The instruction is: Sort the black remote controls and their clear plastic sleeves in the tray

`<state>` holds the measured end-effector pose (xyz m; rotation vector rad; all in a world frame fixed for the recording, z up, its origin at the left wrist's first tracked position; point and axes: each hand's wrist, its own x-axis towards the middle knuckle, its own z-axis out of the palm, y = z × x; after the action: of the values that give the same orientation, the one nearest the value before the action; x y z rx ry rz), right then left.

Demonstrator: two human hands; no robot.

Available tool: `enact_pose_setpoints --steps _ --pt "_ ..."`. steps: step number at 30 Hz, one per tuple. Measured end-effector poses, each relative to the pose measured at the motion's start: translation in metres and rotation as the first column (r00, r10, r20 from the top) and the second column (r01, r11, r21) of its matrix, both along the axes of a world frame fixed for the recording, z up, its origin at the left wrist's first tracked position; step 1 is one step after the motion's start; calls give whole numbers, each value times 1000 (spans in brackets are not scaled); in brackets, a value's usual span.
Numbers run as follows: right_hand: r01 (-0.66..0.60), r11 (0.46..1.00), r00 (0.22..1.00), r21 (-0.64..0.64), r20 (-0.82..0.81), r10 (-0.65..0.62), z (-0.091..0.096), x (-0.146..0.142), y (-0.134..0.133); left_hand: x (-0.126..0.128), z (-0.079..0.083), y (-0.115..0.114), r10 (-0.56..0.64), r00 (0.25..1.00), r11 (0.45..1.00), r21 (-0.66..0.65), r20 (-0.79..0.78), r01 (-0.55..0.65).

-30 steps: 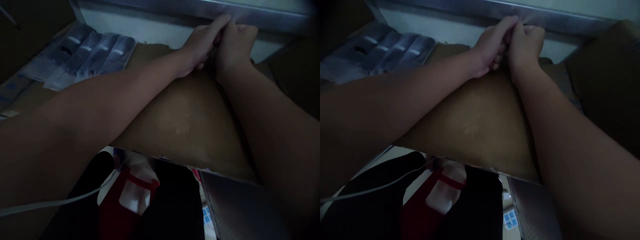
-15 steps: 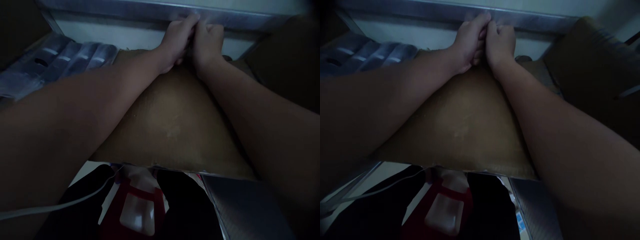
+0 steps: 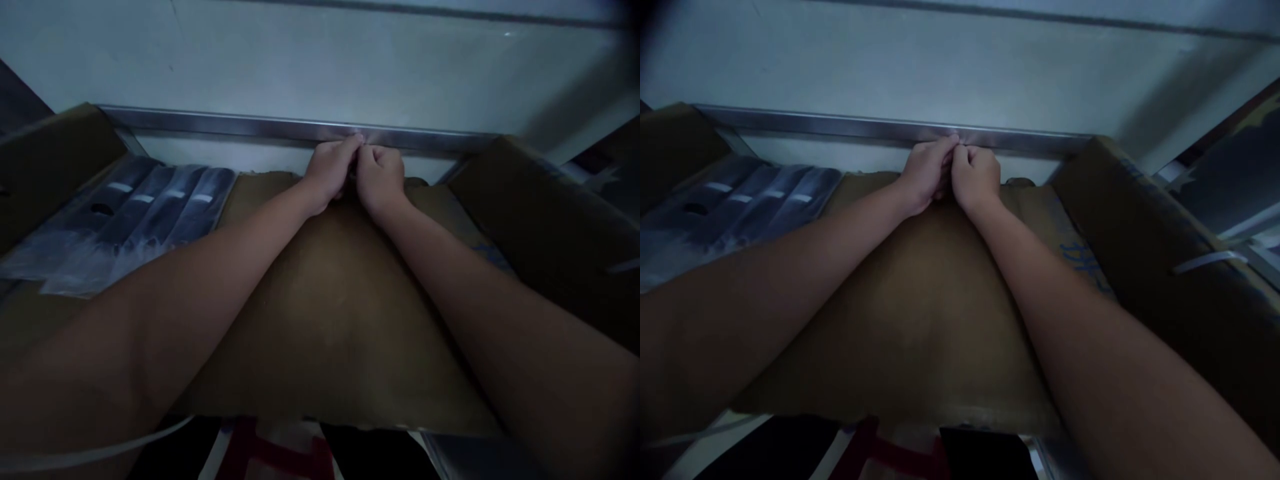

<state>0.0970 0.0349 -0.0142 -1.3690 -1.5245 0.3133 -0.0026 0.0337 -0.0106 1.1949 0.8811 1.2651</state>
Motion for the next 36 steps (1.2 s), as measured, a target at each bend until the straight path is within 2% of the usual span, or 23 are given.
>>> enact_pose_setpoints --steps 9,15,21,26,29,33,36 --pt "-37 999 998 32 -56 39 -1 -2 -5 0 -1 -2 35 999 999 32 20 -36" --pt "-62 998 992 26 -112 65 -5 2 -2 0 3 -3 9 1000 1000 24 2 -9" --pt "-114 992 977 54 -173 122 -12 9 2 0 0 -2 -25 1000 996 84 -7 25" --pt "-126 991 971 44 -199 133 -18 15 2 4 -3 0 35 999 992 124 -22 -32" --pt "-167 983 956 73 -231 180 -19 17 1 4 -1 -5 42 998 987 157 -42 -35" --pt "-227 967 936 111 -249 248 -17 16 -6 -1 3 -19 84 995 988 136 -45 -77" --pt "-179 982 923 52 -338 186 -16 18 -18 -4 5 -31 83 995 993 92 -51 -78"
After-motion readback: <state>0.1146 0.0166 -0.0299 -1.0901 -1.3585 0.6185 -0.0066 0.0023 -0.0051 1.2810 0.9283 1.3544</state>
